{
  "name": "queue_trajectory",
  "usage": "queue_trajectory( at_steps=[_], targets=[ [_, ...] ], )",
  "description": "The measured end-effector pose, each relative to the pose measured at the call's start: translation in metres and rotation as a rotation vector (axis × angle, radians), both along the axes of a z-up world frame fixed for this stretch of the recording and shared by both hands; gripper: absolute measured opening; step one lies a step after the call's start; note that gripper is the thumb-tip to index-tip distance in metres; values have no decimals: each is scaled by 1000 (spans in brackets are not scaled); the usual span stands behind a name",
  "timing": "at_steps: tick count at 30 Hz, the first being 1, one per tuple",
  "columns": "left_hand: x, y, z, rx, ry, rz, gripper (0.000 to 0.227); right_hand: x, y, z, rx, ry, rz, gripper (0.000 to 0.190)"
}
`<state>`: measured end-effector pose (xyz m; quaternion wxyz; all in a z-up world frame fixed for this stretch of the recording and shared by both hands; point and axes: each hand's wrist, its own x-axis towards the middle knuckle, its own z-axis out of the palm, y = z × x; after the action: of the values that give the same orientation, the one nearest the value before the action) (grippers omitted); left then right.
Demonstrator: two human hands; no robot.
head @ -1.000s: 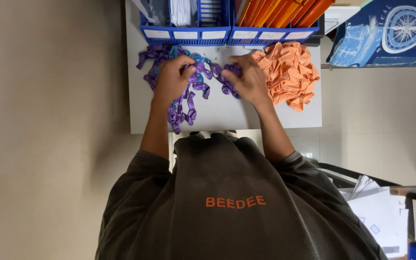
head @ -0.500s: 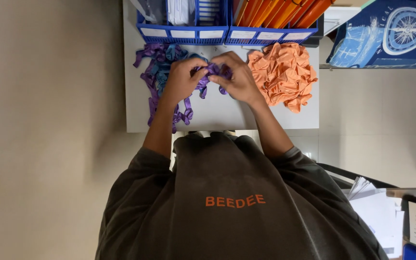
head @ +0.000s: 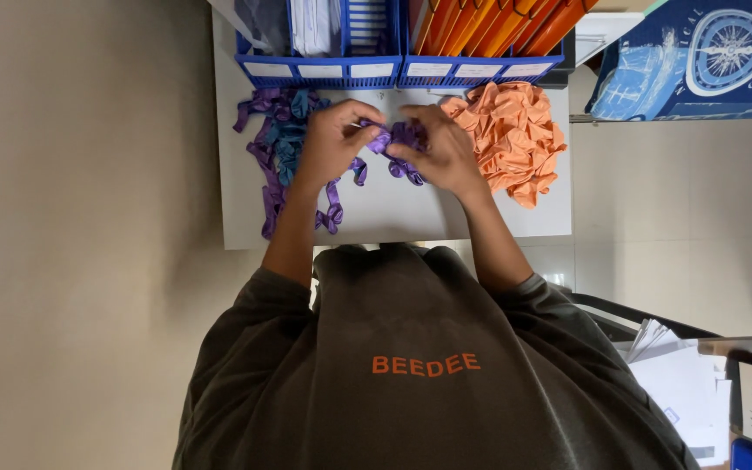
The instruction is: Sorting and organizing purple, blue, and orange fabric lanyards on an office desk.
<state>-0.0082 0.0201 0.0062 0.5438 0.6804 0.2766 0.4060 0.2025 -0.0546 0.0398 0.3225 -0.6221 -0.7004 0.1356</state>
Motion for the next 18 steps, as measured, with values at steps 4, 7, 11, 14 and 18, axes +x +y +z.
queue_trajectory(
  at_steps=[4, 7, 11, 14, 18],
  targets=[
    [11, -2, 0, -14, -161, -166, 21, -5, 3, -10, -118, 394, 244, 47],
    [11, 0, 2, 25, -167, -76, 26, -4, 7, -26, -182, 668, 231, 36],
    [0, 3, 3, -8, 94, 108, 30, 0, 5, -12, -66, 612, 42, 6],
    [-13, -1, -3, 220, 398, 105, 31, 9, 3, -5, -67, 412, -56, 9],
    [-19, -16, -20, 368, 641, 42, 32, 15, -1, -5, -66, 6, 33, 41]
  ],
)
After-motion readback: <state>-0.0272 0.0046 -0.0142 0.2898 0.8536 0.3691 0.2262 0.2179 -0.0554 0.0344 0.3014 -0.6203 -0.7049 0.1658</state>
